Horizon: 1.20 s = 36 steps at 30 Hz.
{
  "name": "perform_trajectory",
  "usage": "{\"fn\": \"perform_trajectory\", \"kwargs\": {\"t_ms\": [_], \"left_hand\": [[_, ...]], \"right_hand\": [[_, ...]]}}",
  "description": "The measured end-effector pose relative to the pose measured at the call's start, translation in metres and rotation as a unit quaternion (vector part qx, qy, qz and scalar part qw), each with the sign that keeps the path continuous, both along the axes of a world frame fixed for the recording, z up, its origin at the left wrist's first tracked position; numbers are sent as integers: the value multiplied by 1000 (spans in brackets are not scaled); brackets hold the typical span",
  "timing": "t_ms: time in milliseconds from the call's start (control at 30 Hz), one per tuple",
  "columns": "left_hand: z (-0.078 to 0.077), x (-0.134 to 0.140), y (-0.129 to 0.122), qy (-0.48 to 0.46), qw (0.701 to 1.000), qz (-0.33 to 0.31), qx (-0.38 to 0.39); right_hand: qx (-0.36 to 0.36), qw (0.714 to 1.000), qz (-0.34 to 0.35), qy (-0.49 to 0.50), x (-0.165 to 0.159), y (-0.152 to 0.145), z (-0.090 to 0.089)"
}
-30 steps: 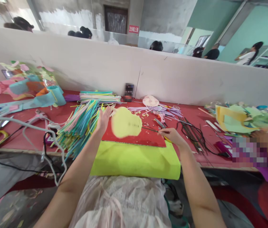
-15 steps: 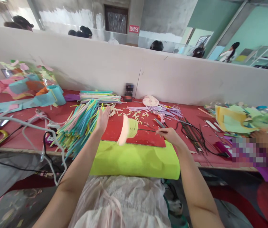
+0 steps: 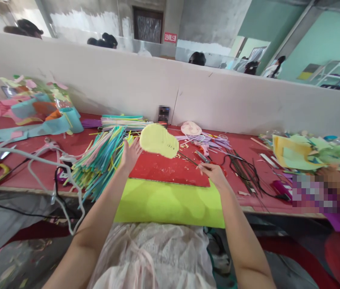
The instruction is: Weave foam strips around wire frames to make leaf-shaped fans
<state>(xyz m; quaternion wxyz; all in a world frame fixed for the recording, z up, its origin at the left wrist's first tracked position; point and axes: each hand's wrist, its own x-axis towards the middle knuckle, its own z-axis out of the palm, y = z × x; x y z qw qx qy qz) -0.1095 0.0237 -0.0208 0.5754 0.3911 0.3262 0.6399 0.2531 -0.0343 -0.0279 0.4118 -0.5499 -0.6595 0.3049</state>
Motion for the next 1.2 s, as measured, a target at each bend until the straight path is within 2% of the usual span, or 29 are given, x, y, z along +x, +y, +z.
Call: {"fn": "perform_trajectory", "kwargs": {"t_ms": [100, 200, 267, 367, 433, 500, 633, 867, 1067, 1200], "left_hand": [[-4, 10, -8, -55, 997, -55, 7], [-10, 26, -11, -81, 994, -67, -5], [-12, 37, -11, -90, 995, -39, -16], [-12, 49, -6, -116, 991, 65, -27], [-11, 53, -2, -135, 983, 117, -29], [-10, 54, 2, -146, 979, 141, -23], [-9, 54, 2, -157, 974, 164, -11], [-6, 56, -9, -230, 963, 136, -39], [-5, 63, -2, -229, 949, 219, -14], [1, 63, -2, -204, 954, 221, -8]], "right_hand": [[25, 999, -27, 20, -7, -1, -7], [19, 999, -26, -3, -14, -1, -12], [7, 1000, -10, -24, -20, -2, -15], [12, 998, 0, -56, -30, -7, -20], [31, 996, -13, -80, -39, -13, -22], [56, 993, -38, -96, -49, -20, -24], [110, 986, -74, -100, -67, -34, -24], [158, 976, -104, -112, -80, -48, -28], [195, 967, -114, -115, -91, -55, -38], [199, 968, -106, -107, -94, -57, -42]]}}
